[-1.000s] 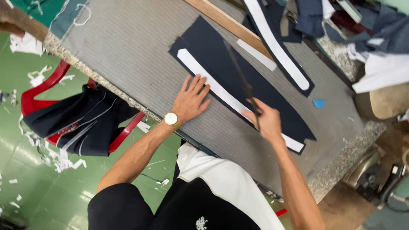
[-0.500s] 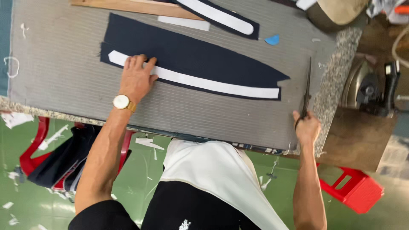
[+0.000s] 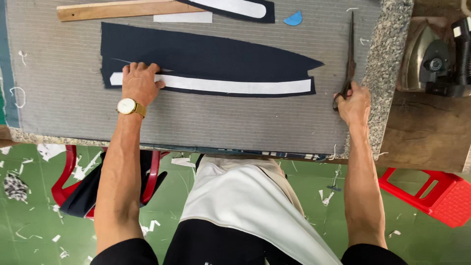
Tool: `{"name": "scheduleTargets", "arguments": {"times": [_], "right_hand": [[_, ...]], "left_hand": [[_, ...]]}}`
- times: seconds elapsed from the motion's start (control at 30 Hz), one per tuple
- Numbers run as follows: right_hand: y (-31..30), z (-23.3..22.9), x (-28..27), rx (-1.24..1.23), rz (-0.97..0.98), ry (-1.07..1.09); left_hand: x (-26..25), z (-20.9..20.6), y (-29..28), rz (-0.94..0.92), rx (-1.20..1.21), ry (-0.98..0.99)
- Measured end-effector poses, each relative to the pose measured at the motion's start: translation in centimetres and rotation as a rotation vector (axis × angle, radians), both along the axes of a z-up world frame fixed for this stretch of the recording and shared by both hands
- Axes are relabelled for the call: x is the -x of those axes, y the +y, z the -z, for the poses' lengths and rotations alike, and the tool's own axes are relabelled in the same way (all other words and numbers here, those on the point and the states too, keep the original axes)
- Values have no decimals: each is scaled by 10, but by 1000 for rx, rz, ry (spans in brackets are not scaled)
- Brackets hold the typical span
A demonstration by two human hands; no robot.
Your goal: The person uses shears to cut a dark fabric piece along white paper templates placed on a cutting table. They repeatedly trim the edges, reposition the fabric, and separate the cut strips from the main piece.
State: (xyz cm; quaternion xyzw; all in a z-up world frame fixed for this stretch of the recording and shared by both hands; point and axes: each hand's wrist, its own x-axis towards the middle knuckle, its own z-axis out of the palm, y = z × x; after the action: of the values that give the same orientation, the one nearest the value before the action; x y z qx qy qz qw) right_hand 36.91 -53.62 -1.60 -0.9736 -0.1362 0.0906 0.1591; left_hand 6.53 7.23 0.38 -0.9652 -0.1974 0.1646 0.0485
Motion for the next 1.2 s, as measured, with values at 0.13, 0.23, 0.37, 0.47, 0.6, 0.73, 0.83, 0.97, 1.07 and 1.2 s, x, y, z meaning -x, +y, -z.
{"name": "scheduleTargets", "arguments": {"times": [0.13, 0.23, 0.37, 0.47, 0.6, 0.73, 0.83, 0.97, 1.07, 1.2], "right_hand": [[42, -53, 60, -129, -57, -225], [80, -64, 123, -507, -25, -199], [150, -64, 210, -1020, 153, 911], [203, -29, 247, -1217, 46, 1236], [263, -1, 250, -1687, 294, 1405], [266, 9, 221, -1795, 688, 1211], [260, 20, 210, -1613, 883, 1006], [284, -4, 193, -1324, 909, 893], [346, -5, 164, -1104, 767, 815], [465, -46, 118, -1000, 487, 797]], "left_hand": [[-7, -10, -1, 66, 21, 30], [-5, -29, -10, 185, 22, -9], [17, -66, -43, 260, 410, 27], [32, -108, -64, 132, 849, 137], [58, -123, -58, 15, 1138, 311], [87, -120, -15, -142, 1129, 409], [103, -132, 20, -200, 992, 414], [135, -121, 56, -429, 1035, 339], [154, -126, 84, -535, 1061, 220], [157, -156, 138, -544, 944, -73]]}}
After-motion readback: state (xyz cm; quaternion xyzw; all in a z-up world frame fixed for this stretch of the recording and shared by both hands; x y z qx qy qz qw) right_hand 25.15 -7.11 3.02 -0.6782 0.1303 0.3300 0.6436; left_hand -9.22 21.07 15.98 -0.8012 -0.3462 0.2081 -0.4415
